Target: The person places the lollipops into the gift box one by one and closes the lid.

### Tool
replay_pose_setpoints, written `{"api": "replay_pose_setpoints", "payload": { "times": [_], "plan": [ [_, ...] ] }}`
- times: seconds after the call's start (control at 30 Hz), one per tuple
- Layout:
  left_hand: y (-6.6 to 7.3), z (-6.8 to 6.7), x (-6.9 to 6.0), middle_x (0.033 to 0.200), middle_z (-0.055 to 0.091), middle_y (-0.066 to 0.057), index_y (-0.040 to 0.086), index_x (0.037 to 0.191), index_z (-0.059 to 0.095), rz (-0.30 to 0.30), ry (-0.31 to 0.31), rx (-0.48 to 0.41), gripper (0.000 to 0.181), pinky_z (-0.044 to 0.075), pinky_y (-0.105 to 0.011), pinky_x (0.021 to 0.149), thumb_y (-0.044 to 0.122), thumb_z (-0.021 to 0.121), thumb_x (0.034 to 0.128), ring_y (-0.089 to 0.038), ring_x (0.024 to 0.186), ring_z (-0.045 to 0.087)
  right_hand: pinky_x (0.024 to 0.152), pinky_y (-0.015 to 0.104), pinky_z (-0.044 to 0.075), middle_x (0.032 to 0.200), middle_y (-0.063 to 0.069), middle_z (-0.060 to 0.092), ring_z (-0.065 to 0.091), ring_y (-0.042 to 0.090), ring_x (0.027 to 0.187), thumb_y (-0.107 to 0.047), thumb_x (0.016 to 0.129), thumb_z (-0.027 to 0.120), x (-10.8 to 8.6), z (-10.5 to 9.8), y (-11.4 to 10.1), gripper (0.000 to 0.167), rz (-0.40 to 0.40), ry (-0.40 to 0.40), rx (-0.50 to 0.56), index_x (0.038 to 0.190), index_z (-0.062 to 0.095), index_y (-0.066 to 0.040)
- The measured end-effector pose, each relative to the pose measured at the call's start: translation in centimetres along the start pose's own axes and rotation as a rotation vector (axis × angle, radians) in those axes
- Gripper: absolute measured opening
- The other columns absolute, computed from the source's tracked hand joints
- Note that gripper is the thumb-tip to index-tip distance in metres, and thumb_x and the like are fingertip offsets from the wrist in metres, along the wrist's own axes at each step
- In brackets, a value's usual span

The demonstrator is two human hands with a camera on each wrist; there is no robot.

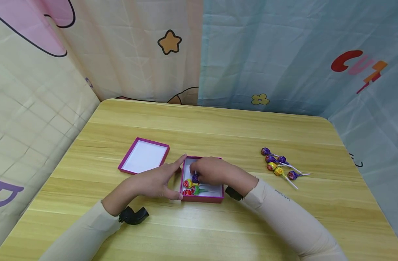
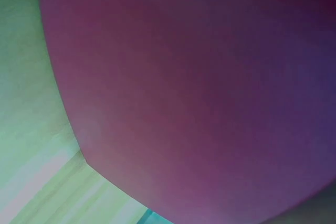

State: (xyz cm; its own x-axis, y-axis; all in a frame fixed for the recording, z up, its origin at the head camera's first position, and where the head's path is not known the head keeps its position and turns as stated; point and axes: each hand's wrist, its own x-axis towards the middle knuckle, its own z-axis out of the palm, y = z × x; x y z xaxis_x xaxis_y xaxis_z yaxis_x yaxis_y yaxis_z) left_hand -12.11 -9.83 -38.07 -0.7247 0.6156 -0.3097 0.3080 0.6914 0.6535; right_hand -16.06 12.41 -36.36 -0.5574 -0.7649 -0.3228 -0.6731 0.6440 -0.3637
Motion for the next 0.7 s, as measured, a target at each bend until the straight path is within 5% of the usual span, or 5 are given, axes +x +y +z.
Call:
{"api": "replay_pose_setpoints", "payload": {
  "times": [0.7],
  "plan": [
    [0.00,0.03,0.02,0.156,0.036,-0.006,0.023,0.161,-0.003,-0.007,-0.002,0.009,0.121,0.032,-0.041,0.112,0.059,0.077,0.0777,-0.019,0.137,0.038,0.082,0.031,0.049,0.094,-0.005,0.065,0.056,0.013,0.084,-0.012,0.092,0.070,-0.02,0.14,-0.03,0.021,-0.002,-0.007,0.000,0.113,0.068,-0.011]
  ]
}}
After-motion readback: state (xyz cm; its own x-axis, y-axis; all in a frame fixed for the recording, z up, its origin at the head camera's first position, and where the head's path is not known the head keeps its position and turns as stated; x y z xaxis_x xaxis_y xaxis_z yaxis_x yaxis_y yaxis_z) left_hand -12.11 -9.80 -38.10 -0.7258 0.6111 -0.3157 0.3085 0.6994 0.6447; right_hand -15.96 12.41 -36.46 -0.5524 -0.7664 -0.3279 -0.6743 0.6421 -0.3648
